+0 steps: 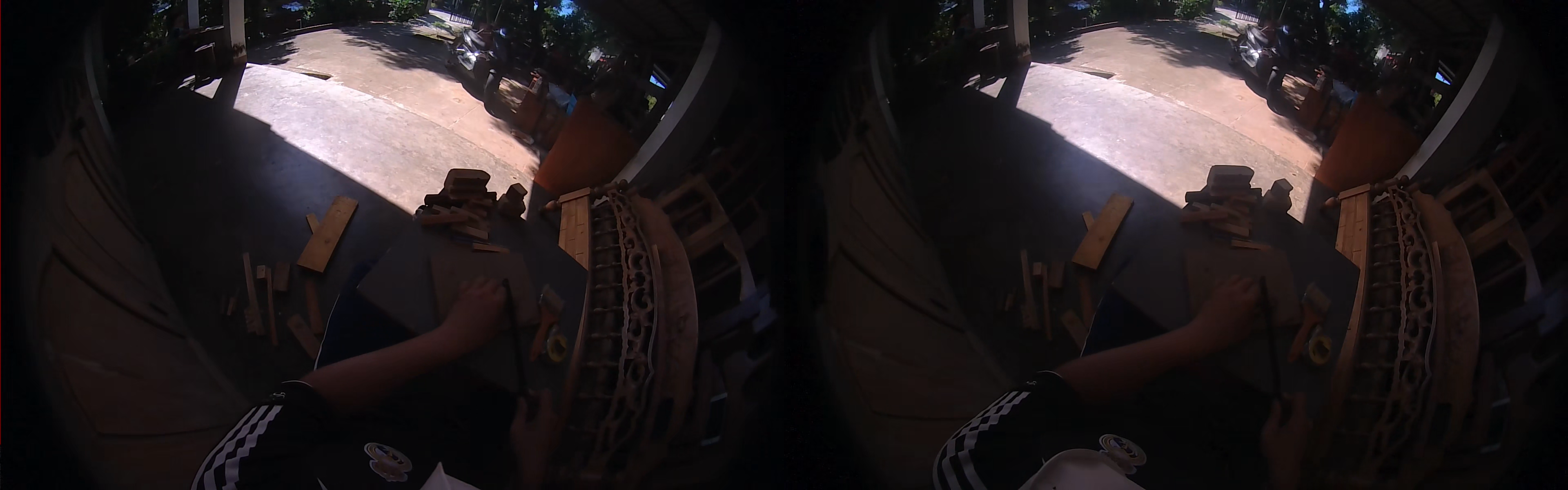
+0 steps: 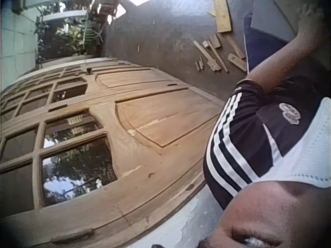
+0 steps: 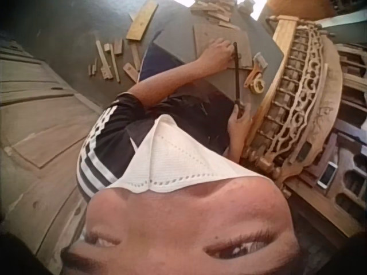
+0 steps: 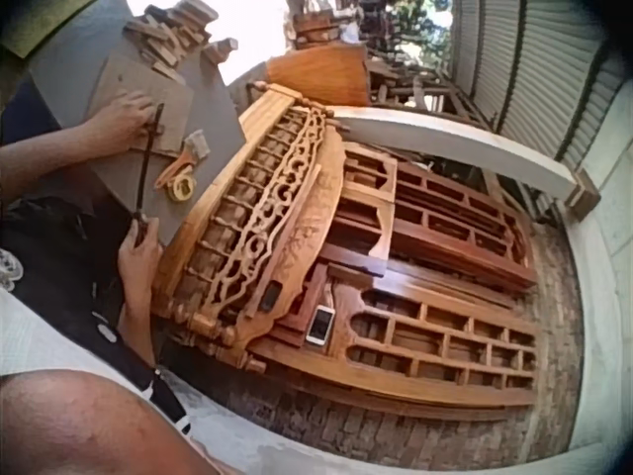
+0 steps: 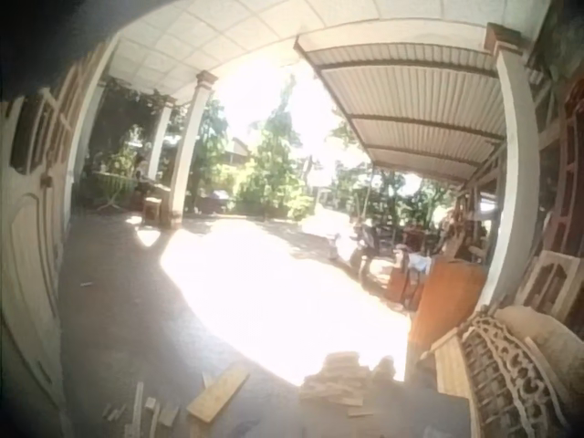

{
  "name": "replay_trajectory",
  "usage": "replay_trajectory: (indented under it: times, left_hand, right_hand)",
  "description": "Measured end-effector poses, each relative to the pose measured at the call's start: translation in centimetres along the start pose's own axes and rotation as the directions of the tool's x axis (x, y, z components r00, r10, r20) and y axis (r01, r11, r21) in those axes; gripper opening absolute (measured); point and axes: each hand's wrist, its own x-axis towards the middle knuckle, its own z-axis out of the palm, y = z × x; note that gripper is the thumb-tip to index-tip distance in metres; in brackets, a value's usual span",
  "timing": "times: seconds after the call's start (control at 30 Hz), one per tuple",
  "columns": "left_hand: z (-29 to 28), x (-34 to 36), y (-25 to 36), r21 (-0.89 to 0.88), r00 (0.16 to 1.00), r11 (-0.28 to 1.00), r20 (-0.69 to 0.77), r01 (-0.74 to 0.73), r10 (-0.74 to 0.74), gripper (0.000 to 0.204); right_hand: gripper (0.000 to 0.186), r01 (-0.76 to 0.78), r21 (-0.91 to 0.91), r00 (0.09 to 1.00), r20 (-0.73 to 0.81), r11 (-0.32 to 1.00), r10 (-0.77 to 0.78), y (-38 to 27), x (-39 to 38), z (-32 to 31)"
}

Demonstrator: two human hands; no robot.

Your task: Measuring and cutting small wooden components in a workshop.

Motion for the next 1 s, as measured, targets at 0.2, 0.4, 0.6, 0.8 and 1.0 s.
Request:
replay_trajectory:
  times: [0.2,0.4,0.6,0.8,1.0]
  left_hand:
    - [0.9,0.3,-0.3,-0.05,0.998,0.997,0.022,-0.052,0.053,0.037]
    - [-1.4,-0.2,-0.9,-0.024,1.0,1.0,-0.013,0.012,-0.012,0.035]
    - [-0.3,0.4,0.2,-0.048,0.998,0.998,-0.03,-0.048,0.047,0.025]
    - [0.1,-0.1,-0.4,-0.051,0.996,0.997,-0.059,-0.062,0.059,0.023]
    - [0.3,-0.1,-1.2,-0.03,0.996,0.999,-0.086,-0.036,0.034,0.023]
  right_hand:
    - [0.025,0.135,0.002,0.985,-0.109,0.991,-0.134,-0.8,5.7,2.7]
    - [0.022,0.196,0.065,0.978,-0.09,0.978,-0.19,-3.2,5.7,3.2]
    - [0.015,0.078,0.09,0.992,-0.111,0.993,-0.067,1.5,-2.3,-0.7]
    - [0.015,0.179,0.017,0.977,-0.116,0.984,-0.176,-1.6,4.2,2.1]
    - [0.025,0.213,0.101,0.975,-0.081,0.972,-0.206,-1.5,5.6,1.7]
